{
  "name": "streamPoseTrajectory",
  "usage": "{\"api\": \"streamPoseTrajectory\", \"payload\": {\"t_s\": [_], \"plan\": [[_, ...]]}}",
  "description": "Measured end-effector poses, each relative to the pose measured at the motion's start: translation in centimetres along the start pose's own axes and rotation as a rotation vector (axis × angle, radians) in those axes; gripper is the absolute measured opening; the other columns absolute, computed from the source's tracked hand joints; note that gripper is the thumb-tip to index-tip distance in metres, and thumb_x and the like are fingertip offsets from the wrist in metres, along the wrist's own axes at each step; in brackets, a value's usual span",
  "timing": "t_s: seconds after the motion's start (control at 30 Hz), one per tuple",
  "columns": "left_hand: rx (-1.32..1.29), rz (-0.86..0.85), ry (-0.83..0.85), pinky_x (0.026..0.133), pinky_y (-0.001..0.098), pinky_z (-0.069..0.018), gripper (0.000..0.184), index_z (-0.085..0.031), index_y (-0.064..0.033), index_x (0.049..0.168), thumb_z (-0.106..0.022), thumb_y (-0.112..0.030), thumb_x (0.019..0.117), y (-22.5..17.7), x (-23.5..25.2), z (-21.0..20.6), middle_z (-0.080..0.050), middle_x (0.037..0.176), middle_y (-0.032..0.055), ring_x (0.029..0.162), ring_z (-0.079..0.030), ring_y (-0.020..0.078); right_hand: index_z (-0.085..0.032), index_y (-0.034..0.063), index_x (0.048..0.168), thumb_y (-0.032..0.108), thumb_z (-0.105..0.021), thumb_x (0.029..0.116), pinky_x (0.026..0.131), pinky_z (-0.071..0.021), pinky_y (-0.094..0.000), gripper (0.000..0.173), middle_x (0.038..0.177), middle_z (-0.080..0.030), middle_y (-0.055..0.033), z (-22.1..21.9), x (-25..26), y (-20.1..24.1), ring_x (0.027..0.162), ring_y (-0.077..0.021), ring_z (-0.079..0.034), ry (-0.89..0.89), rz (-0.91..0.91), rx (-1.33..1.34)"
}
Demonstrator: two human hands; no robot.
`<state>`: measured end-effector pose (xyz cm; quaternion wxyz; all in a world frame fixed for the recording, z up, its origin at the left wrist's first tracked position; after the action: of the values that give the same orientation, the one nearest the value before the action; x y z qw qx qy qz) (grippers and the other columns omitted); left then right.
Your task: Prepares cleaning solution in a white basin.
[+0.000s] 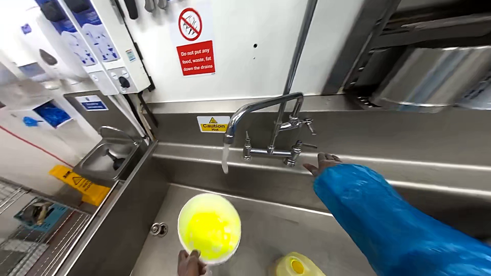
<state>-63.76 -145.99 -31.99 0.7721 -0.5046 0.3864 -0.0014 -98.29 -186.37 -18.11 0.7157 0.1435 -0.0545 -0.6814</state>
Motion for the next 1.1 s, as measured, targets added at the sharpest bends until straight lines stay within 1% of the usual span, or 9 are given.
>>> {"api": "streamPoseTrajectory", "payload": {"t_s": [0.07,0.13,0.27,0.4,0.53,0.7,0.9,1.0,1.1], "plan": [[-0.009,0.019,0.018,0.053,0.0348,-0.0555,0.027,-0.050,0.0082,0.124,-0.055,-0.010,0.1042,-1.4,-0.1,-1.6,-0.063,0.076,0.0187,0.055,-0.063,0.0215,-0.034,-0.0028,0.158,0.037,-0.060,0.1053,0.118,-0.0327,-0.0654,0.071,0.159,-0.038,-0.0310,-1.0,-3.6,0.6,0.149,-0.0487,-0.037,-0.030,-0.040,0.078],[0.003,0.041,0.025,0.053,0.0347,-0.0557,0.024,-0.050,0.0068,0.120,-0.056,-0.011,0.1047,-2.1,-0.1,-2.7,-0.063,0.076,0.0188,0.056,-0.064,0.0223,-0.042,0.0034,0.156,0.031,-0.061,0.1050,0.111,-0.0382,-0.0688,0.061,0.150,-0.051,-0.0308,-2.7,-6.8,2.6,0.136,-0.0515,-0.051,0.035,-0.006,0.134],[0.088,0.018,0.041,0.053,0.0352,-0.0557,0.023,-0.052,0.0049,0.115,-0.061,-0.013,0.1029,-2.8,-0.2,-4.4,-0.062,0.080,0.0180,0.056,-0.063,0.0217,-0.055,0.0113,0.149,0.013,-0.058,0.1054,0.113,-0.0450,-0.0523,0.044,0.138,-0.066,-0.0158,-6.4,-12.7,10.8,0.129,-0.0336,-0.062,0.437,0.234,0.238],[0.106,0.006,0.018,0.054,0.0367,-0.0559,0.023,-0.051,0.0046,0.114,-0.063,-0.010,0.1009,-2.1,-0.2,-4.1,-0.062,0.085,0.0191,0.057,-0.063,0.0223,-0.069,0.0114,0.135,0.019,-0.056,0.1074,0.110,-0.0461,-0.0525,0.031,0.130,-0.071,-0.0143,-8.1,-15.6,18.6,0.123,-0.0313,-0.066,0.561,0.463,0.308],[0.149,0.016,0.044,0.057,0.0369,-0.0568,0.030,-0.051,0.0038,0.121,-0.066,-0.010,0.0995,-2.2,0.0,-3.9,-0.063,0.090,0.0197,0.061,-0.065,0.0228,-0.075,0.0084,0.123,0.013,-0.061,0.1040,0.104,-0.0484,-0.0521,0.024,0.118,-0.074,-0.0155,-10.2,-15.1,22.1,0.114,-0.0312,-0.069,0.619,0.441,0.361],[0.133,0.087,0.132,0.058,0.0378,-0.0569,0.035,-0.049,0.0044,0.130,-0.063,-0.009,0.1005,-1.1,0.1,-3.7,-0.063,0.096,0.0218,0.064,-0.065,0.0243,-0.074,0.0050,0.122,0.012,-0.063,0.1032,0.101,-0.0510,-0.0490,0.023,0.114,-0.075,-0.0170,-11.5,-14.8,22.6,0.105,-0.0300,-0.071,0.706,0.336,0.268],[0.055,0.216,0.239,0.051,0.0326,-0.0533,0.019,-0.050,0.0022,0.119,-0.052,-0.010,0.1053,0.2,-0.6,-5.6,-0.061,0.078,0.0170,0.055,-0.062,0.0215,-0.073,0.0043,0.123,0.012,-0.061,0.1043,0.102,-0.0495,-0.0491,0.023,0.116,-0.074,-0.0176,-11.5,-14.1,20.0,0.108,-0.0305,-0.070,0.665,0.292,0.287],[0.053,0.225,0.292,0.050,0.0317,-0.0530,0.018,-0.050,0.0018,0.119,-0.052,-0.009,0.1047,-0.5,-1.1,-6.7,-0.061,0.075,0.0162,0.054,-0.062,0.0210,-0.072,0.0043,0.125,0.009,-0.060,0.1039,0.105,-0.0483,-0.0532,0.025,0.120,-0.073,-0.0191,-9.7,-12.6,18.4,0.113,-0.0339,-0.069,0.592,0.318,0.296],[0.089,0.201,0.295,0.048,0.0298,-0.0511,0.016,-0.051,0.0015,0.114,-0.055,-0.011,0.1045,-1.3,-1.5,-6.6,-0.061,0.072,0.0148,0.052,-0.060,0.0191,-0.073,0.0038,0.122,0.007,-0.061,0.1026,0.104,-0.0480,-0.0579,0.023,0.118,-0.073,-0.0212,-5.9,-10.4,15.9,0.114,-0.0375,-0.068,0.399,0.310,0.337]]}}
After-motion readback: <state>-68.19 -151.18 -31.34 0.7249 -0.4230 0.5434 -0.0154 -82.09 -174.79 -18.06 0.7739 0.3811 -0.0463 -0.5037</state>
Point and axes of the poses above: each hand's wrist, its own x-axis towards the middle knuckle, its own z-axis out of the back of the hand, y = z × x, the point moved 7 cm from there along x, towards the middle knuckle
